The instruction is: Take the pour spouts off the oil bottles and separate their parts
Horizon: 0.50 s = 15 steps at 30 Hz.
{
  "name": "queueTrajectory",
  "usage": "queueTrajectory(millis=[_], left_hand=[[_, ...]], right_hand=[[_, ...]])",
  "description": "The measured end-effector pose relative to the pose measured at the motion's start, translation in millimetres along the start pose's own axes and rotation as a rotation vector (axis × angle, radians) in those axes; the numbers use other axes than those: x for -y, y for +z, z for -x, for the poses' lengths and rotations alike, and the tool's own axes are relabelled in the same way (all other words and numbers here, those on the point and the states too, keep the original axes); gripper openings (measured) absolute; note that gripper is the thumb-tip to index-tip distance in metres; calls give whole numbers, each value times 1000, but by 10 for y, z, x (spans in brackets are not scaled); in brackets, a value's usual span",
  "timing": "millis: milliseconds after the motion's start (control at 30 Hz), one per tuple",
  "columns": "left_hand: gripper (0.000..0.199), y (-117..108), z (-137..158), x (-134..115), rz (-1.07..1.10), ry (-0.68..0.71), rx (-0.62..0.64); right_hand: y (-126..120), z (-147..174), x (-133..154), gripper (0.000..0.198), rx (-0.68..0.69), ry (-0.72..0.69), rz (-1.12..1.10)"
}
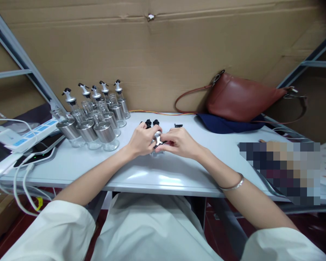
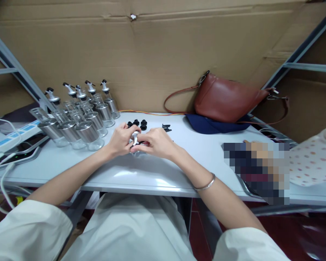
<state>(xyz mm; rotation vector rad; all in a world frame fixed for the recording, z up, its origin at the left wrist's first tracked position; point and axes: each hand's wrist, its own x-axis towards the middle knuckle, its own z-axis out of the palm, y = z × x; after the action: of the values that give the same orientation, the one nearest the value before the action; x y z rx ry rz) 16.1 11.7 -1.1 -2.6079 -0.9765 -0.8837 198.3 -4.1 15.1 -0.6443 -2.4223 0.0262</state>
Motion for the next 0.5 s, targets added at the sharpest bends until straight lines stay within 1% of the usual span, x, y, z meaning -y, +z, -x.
queueTrajectory(millis=[267,367,433,500], left_hand=[[27,21,3,-4,-3,-7,23],[26,19,-5,2,-2,-21,56],[24,-11,-18,28,-14,-98,62],[21,-60,-34,69,-24,-226,33]], right_hand=[[-7,2,7,53,-19,-13,-40],[0,1,21,52,-27,-36,-58],[-11,-2,18,54,-64,-39,-28],[-49,-3,-10,58,-125,-15,31]])
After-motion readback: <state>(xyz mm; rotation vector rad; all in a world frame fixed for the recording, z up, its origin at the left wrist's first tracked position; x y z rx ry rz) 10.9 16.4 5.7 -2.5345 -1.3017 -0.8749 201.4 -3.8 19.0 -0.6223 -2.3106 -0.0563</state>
